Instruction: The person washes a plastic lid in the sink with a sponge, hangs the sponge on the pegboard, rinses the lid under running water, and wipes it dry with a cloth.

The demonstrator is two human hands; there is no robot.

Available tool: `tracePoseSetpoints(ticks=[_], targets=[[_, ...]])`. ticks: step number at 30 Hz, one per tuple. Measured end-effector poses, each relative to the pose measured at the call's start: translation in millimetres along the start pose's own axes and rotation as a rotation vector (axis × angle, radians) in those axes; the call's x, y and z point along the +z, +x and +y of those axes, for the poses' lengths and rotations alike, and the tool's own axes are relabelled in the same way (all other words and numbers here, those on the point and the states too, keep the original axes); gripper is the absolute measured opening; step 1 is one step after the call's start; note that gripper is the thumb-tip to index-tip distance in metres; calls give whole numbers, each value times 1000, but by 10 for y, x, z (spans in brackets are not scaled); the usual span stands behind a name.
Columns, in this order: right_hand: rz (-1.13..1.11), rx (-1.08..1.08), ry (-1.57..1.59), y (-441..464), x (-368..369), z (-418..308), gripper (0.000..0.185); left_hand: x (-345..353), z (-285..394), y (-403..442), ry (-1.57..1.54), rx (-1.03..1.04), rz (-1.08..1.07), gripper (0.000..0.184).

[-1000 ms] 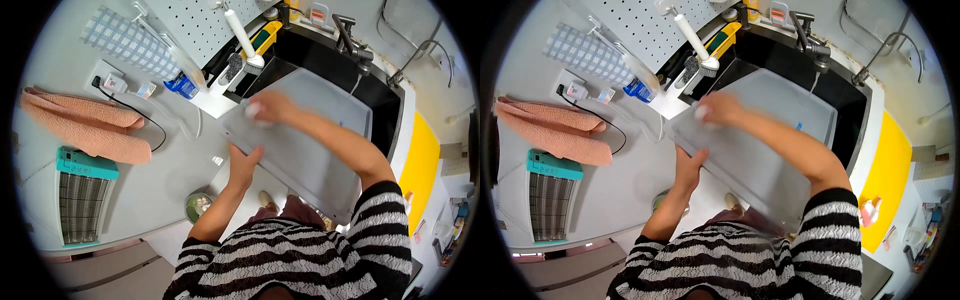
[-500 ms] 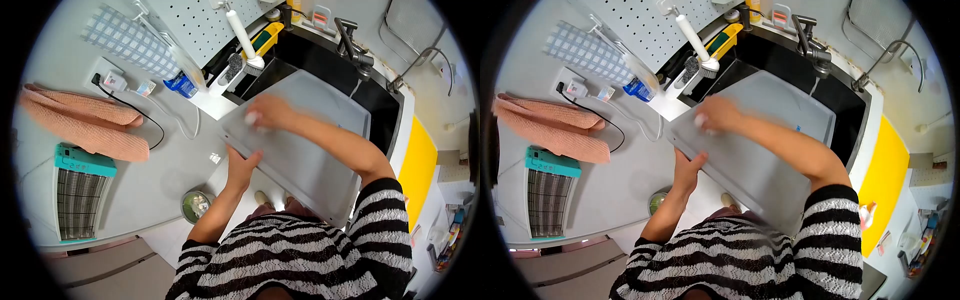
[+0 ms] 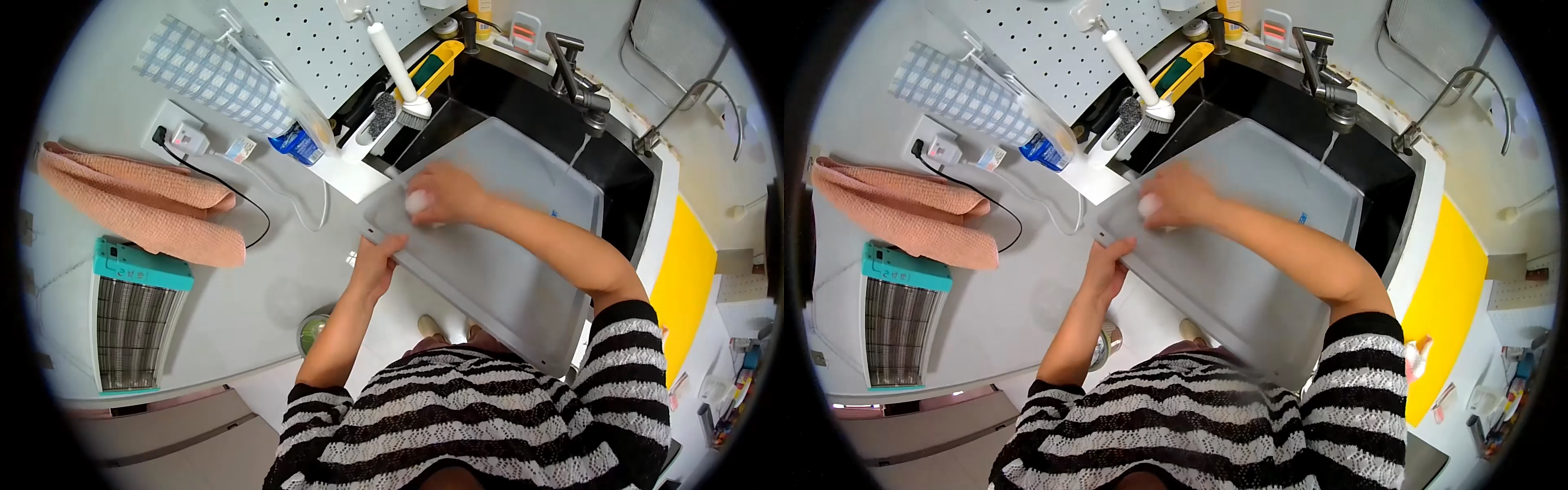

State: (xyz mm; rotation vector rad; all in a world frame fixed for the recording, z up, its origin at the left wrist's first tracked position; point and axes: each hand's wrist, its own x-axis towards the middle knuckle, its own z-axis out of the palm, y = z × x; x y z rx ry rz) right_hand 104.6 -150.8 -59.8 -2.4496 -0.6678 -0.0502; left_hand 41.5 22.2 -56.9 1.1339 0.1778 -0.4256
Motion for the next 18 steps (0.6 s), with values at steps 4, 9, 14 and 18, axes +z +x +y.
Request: tracePoseSetpoints(ticks=[4, 9, 14, 18], targets=[[-116, 267, 33, 133, -82, 27, 44, -51, -64, 5, 26, -7, -9, 46], [-112, 358, 24, 163, -82, 95, 55, -18, -28, -19, 12, -11, 3, 47], [-97, 293, 24, 188, -20, 179, 55, -64, -64, 2, 36, -6, -20, 48], [-99, 277, 23, 144, -39, 121, 52, -22, -20, -4, 24, -8, -15, 47]])
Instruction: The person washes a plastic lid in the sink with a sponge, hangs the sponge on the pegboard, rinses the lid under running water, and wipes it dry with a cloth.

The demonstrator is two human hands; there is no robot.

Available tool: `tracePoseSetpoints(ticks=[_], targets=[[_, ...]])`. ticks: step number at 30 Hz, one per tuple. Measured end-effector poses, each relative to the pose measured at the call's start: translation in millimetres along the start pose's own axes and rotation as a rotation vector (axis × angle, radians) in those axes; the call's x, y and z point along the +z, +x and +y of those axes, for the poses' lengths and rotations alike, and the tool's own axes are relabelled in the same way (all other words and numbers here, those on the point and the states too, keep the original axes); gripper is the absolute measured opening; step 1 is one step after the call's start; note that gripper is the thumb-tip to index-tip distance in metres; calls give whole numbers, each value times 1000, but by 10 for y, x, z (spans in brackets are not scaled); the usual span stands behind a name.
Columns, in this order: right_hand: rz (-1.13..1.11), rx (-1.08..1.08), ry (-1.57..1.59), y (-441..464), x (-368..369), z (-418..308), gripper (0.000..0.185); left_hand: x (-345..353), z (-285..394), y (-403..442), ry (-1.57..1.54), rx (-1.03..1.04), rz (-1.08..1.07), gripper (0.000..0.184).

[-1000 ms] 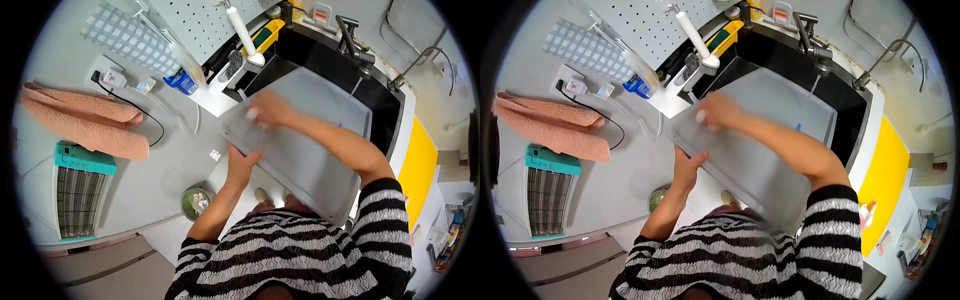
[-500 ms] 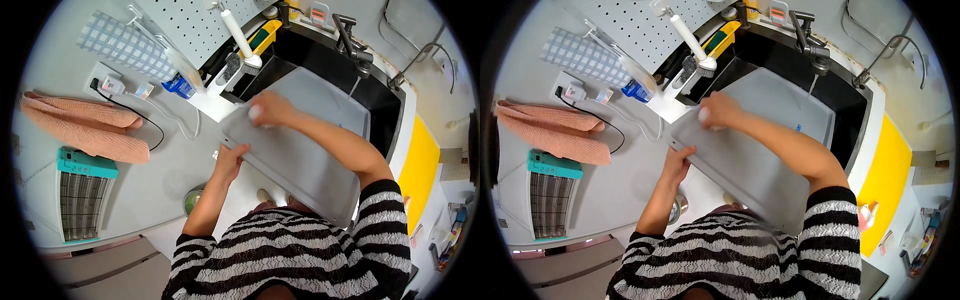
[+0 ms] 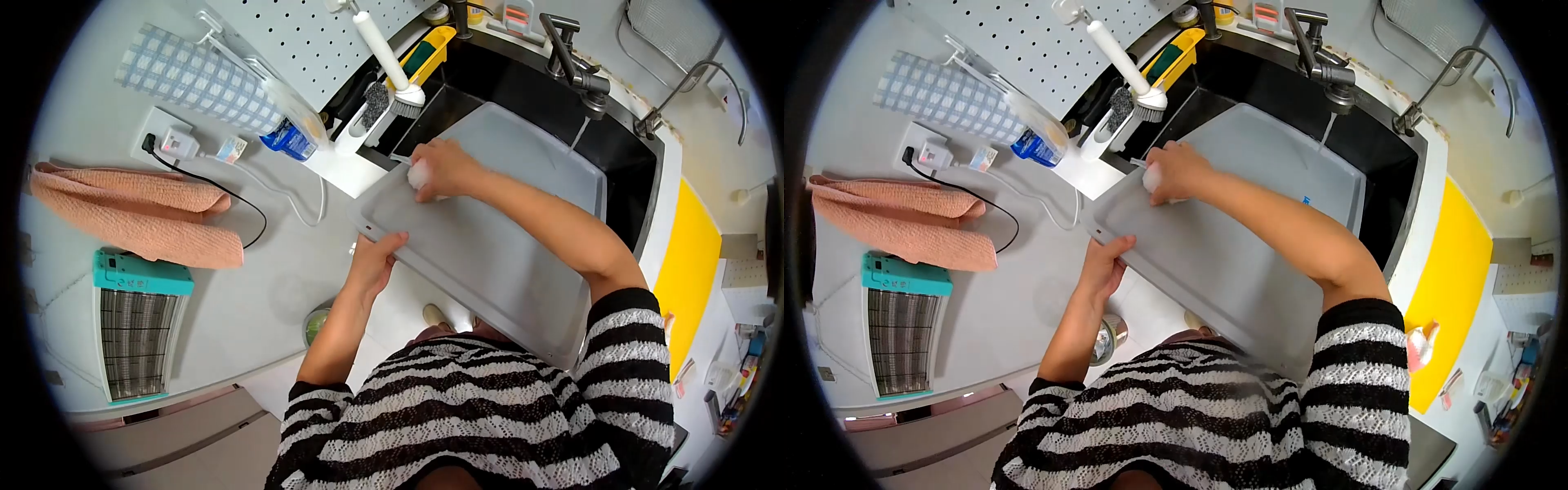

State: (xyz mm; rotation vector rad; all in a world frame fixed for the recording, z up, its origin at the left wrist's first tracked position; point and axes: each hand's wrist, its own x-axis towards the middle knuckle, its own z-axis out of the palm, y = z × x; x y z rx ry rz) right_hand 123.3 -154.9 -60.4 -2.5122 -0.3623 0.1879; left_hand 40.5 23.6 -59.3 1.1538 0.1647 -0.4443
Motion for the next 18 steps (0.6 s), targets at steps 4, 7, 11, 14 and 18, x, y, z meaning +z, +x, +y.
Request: tracePoseSetpoints(ticks=[4, 7, 11, 14, 18], targets=[[-21, 90, -15, 44, -1, 45, 50, 6, 10, -18, -12, -19, -4, 47], [132, -21, -99, 2, 136, -37, 48, -82, -35, 24, 33, -26, -14, 47], [72, -230, 67, -138, 86, -393, 45, -54, -30, -3, 9, 26, -38, 48], [41, -183, 49, -95, 36, -510, 46, -27, 11, 6, 63, -7, -10, 50], [45, -70, -77, 36, 29, -529, 50, 30, 32, -17, 47, 5, -47, 52]])
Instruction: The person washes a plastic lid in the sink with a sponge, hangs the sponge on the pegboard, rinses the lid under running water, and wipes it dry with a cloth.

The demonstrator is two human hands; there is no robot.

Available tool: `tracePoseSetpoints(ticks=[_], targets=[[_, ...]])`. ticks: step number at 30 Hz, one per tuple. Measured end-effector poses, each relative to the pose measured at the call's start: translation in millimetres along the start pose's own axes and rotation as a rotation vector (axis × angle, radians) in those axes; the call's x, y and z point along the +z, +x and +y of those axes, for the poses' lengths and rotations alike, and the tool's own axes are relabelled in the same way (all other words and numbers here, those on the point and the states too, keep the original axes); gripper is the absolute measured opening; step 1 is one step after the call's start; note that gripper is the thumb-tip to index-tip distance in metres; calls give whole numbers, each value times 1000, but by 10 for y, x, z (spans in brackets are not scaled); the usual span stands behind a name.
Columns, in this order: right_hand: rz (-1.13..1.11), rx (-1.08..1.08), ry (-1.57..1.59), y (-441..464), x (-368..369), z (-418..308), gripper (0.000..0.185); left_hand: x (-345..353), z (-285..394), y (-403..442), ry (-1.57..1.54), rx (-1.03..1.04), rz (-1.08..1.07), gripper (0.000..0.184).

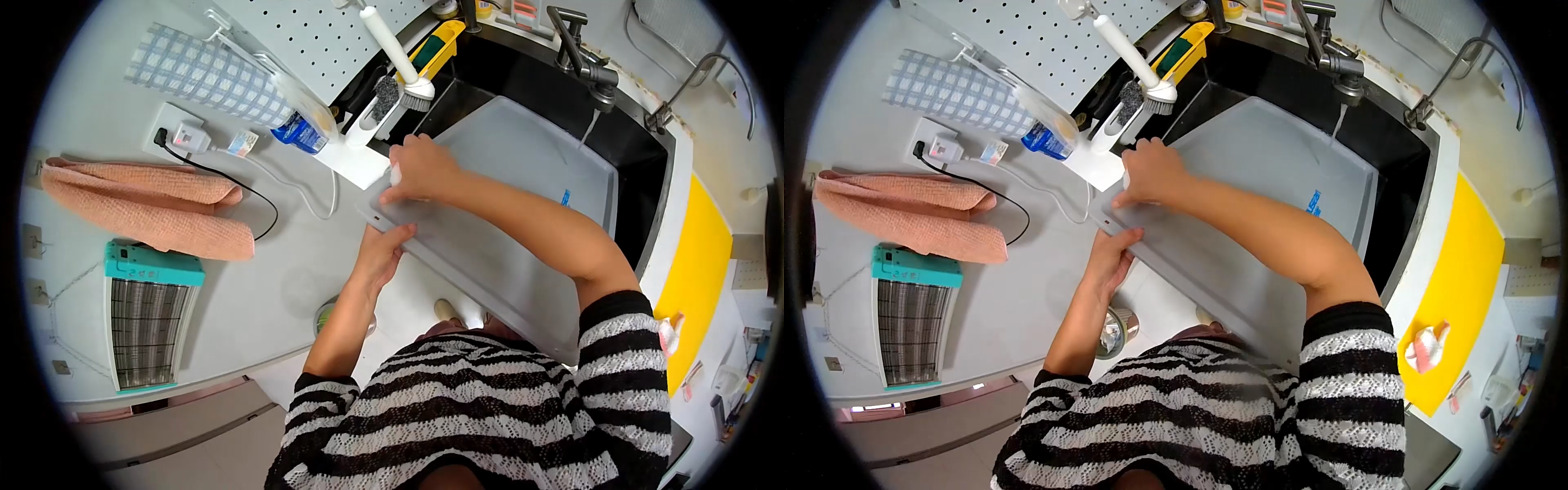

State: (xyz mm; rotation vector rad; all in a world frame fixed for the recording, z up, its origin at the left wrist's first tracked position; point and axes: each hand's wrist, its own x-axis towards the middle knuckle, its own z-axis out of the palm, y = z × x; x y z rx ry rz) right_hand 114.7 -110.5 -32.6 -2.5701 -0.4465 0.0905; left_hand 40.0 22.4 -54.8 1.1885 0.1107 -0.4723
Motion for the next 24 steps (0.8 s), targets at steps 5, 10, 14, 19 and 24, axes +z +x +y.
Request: tracePoseSetpoints(ticks=[5, 10, 14, 19, 24], targets=[[44, -60, -80, 56, 38, 18, 53, -83, -37, 32, 26, -1, 2, 54], [2, -65, -97, 67, -13, 44, 51, -29, 0, 27, 26, 13, 73, 51], [47, -64, -52, 112, 31, 79, 49, -112, -29, 63, 51, -12, 68, 50], [-2, -130, 24, 88, 72, -18, 49, -99, -12, 57, 63, -1, 64, 51], [28, -78, -2, 29, -4, 59, 48, -69, -21, 69, 34, 5, 42, 51]])
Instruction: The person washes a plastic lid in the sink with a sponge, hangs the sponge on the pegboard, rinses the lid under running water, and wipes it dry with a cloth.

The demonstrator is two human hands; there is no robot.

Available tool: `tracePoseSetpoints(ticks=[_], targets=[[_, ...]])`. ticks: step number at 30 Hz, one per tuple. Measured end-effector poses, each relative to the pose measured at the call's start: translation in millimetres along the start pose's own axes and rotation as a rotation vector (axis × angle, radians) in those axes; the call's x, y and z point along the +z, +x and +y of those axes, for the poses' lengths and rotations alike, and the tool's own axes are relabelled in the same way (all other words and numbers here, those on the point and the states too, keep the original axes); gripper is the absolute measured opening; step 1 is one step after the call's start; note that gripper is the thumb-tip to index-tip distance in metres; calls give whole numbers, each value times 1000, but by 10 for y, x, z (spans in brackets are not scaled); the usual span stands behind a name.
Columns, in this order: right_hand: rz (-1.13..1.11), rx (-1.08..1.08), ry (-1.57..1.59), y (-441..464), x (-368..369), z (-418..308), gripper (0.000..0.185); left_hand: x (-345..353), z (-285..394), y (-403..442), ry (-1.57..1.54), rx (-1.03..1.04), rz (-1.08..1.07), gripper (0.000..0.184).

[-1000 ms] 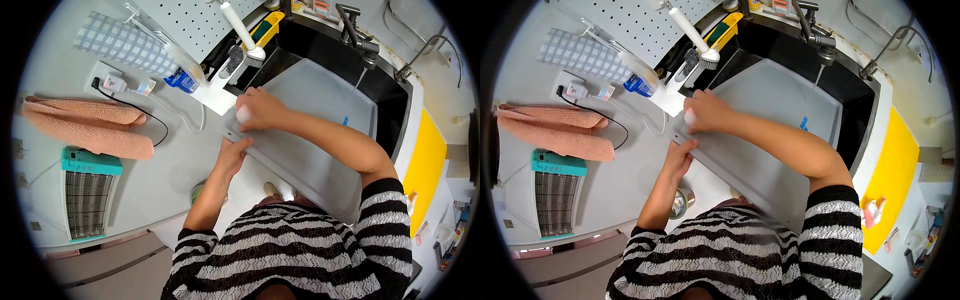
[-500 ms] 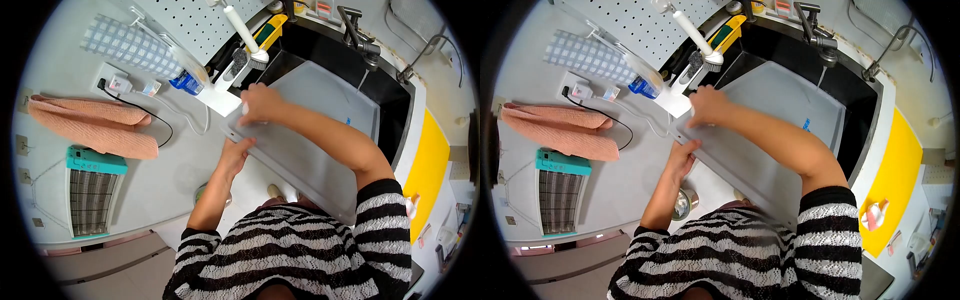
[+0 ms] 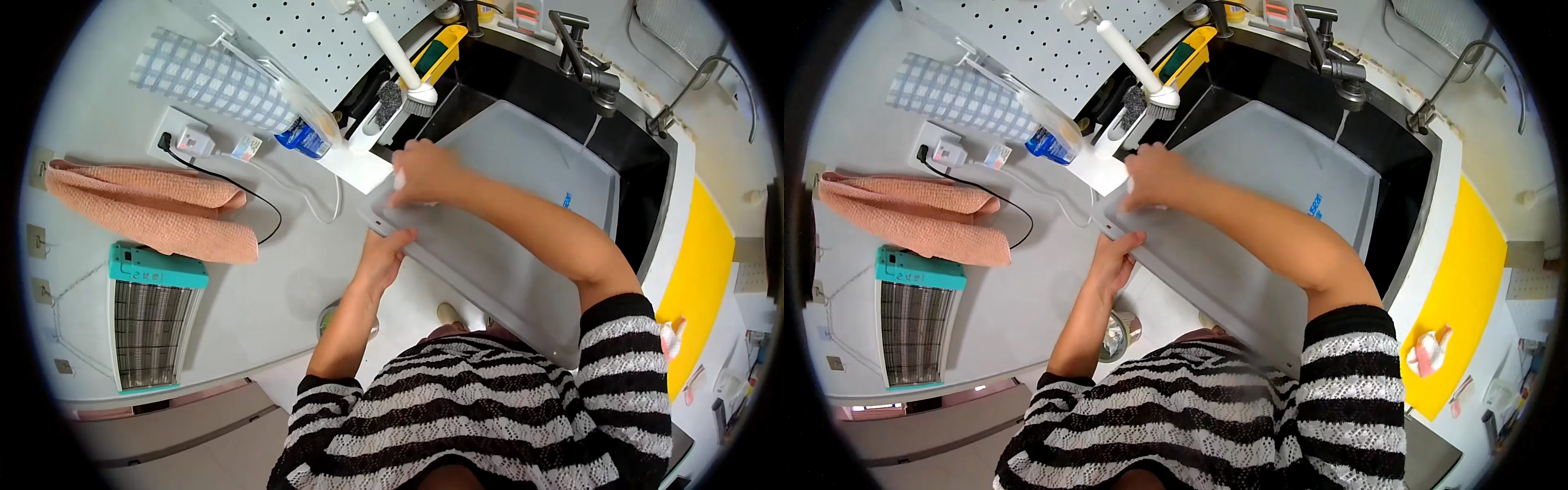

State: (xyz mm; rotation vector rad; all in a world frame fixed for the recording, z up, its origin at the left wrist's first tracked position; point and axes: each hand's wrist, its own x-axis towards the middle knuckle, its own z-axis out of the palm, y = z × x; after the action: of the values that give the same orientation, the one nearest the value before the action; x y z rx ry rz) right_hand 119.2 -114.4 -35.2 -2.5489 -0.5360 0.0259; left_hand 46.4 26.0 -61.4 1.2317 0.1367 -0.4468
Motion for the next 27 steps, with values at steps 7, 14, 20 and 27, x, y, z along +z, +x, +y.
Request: tracePoseSetpoints(ticks=[7, 14, 20, 27], targets=[[11, -39, -66, 58, -3, -109, 49, -18, 11, -24, 36, -16, 55, 48], [45, -136, -48, 62, 8, -105, 42, -14, 5, -8, 40, 15, 43, 47], [42, -170, -56, 77, -3, -105, 39, -20, 5, -6, 41, 8, 25, 49], [99, -240, -69, 101, 20, -81, 37, -23, -1, -11, 38, -1, 30, 48]])
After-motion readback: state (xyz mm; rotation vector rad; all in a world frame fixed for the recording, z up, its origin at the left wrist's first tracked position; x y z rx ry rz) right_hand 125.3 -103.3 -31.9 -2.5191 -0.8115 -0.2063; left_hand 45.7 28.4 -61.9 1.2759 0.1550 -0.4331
